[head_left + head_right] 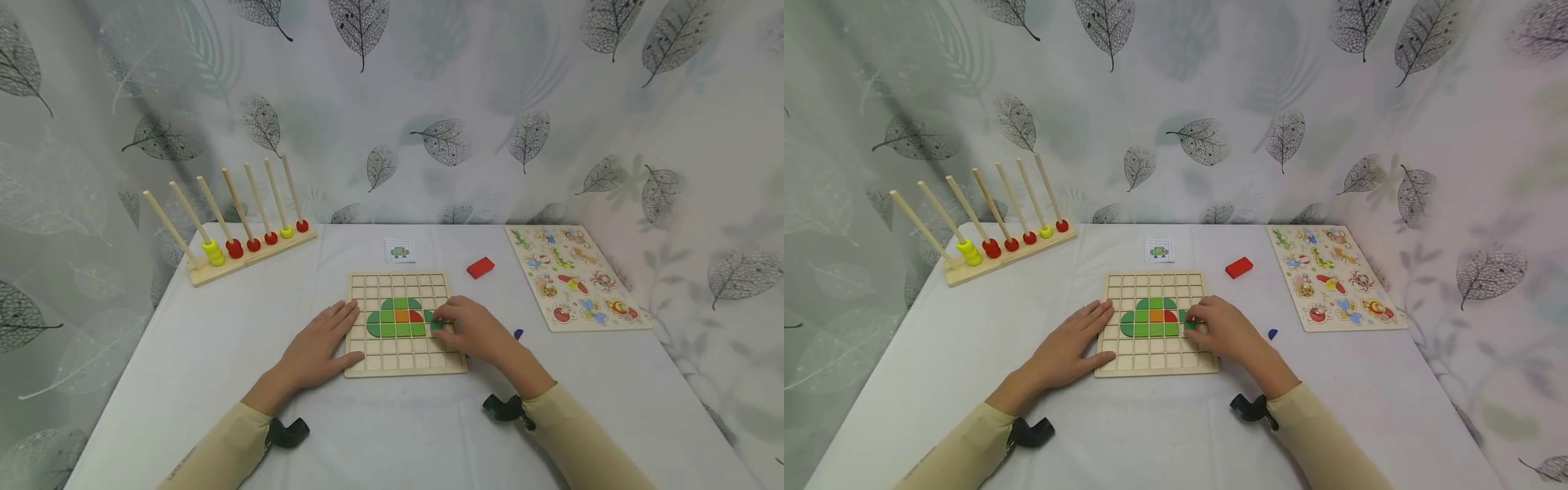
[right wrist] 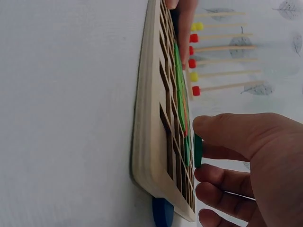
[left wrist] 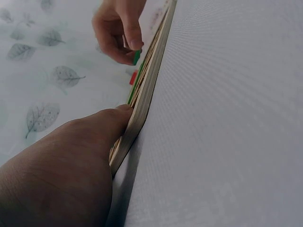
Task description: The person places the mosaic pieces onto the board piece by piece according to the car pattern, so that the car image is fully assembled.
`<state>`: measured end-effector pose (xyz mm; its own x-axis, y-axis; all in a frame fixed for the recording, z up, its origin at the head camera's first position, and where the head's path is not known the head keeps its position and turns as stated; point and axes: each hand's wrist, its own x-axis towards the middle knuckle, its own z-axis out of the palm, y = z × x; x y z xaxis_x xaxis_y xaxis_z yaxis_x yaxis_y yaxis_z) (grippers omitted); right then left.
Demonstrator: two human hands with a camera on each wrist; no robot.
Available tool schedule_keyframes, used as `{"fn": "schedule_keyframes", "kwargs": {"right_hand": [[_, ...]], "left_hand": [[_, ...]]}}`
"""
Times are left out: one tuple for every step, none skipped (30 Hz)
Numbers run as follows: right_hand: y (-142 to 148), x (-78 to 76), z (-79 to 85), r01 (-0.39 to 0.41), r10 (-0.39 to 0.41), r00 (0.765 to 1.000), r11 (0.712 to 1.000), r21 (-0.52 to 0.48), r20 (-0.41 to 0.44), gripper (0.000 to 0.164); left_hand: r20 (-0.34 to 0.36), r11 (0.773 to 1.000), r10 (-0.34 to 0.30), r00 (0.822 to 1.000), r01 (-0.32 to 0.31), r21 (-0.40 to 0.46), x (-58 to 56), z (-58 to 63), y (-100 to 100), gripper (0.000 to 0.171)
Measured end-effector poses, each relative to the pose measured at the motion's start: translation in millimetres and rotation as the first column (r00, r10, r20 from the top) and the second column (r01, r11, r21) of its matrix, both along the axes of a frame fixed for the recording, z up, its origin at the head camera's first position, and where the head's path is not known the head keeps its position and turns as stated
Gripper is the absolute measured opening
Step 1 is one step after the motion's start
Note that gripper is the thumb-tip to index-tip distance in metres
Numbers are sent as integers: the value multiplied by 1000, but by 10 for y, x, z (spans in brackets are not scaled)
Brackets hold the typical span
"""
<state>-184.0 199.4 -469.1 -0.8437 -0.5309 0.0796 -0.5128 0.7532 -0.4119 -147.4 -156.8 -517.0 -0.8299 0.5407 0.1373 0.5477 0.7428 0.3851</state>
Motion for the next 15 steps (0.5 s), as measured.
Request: {"fn": "schedule_keyframes", "kwargs": {"right_hand": [[-11, 2, -3, -2, 2, 1000, 1000, 7, -1, 18], [-24, 5, -4, -3, 3, 1000, 1000, 13, -5, 18], [-33, 7, -4, -1, 2, 1000, 1000, 16, -4, 18], [-43, 9, -4, 1, -1, 1000, 1000, 18, -4, 18], [-49, 10, -6, 1, -1, 1000, 1000, 22, -10, 19], [-53, 10, -12, 7, -6, 1000, 1000, 30, -12, 19], [-58, 13, -15, 10, -10, 1000, 999, 33, -14, 20], [-61, 14, -21, 14, -14, 1000, 999, 37, -15, 20], [-63, 12, -28, 19, -19, 1000, 999, 42, -14, 20], [-63, 11, -34, 22, -21, 1000, 999, 46, -16, 21], [-64, 8, -39, 25, -24, 1000, 998, 51, -16, 21], [-62, 5, -48, 31, -30, 999, 998, 55, -11, 21], [-58, 2, -54, 32, -32, 999, 998, 57, -8, 20], [-54, -1, -58, 32, -32, 999, 998, 57, -5, 20], [-48, -6, -60, 31, -31, 1000, 998, 57, -2, 19]], "left_hand": [[1, 1000, 0, 1000, 0, -1, 0, 1, 0, 91], [4, 1000, 0, 1000, 0, 1, 2, 4, 0, 92], [6, 1000, 0, 1000, 0, 1, 2, 5, 1, 92], [7, 1000, 1, 1000, -1, 2, 3, 6, 0, 92], [7, 1000, 1, 1000, -1, 3, 4, 6, 1, 92], [8, 1000, 2, 1000, -2, 2, 4, 5, 1, 92], [8, 1000, 3, 1000, -3, 1, 5, 5, 0, 92], [8, 1000, 3, 1000, -3, 1, 6, 5, 0, 92], [8, 1000, 3, 1000, -3, 1, 6, 6, -1, 92], [9, 1000, 4, 1000, -4, 0, 6, 6, 0, 92], [9, 1000, 4, 1000, -4, 1, 6, 8, 0, 92], [9, 1000, 4, 1000, -4, 0, 6, 8, 1, 92], [10, 1000, 4, 1000, -4, 0, 5, 8, 0, 92], [9, 1000, 4, 1000, -4, -2, 4, 8, 1, 92], [7, 1000, 4, 1000, -4, -2, 2, 7, 2, 92]]}}
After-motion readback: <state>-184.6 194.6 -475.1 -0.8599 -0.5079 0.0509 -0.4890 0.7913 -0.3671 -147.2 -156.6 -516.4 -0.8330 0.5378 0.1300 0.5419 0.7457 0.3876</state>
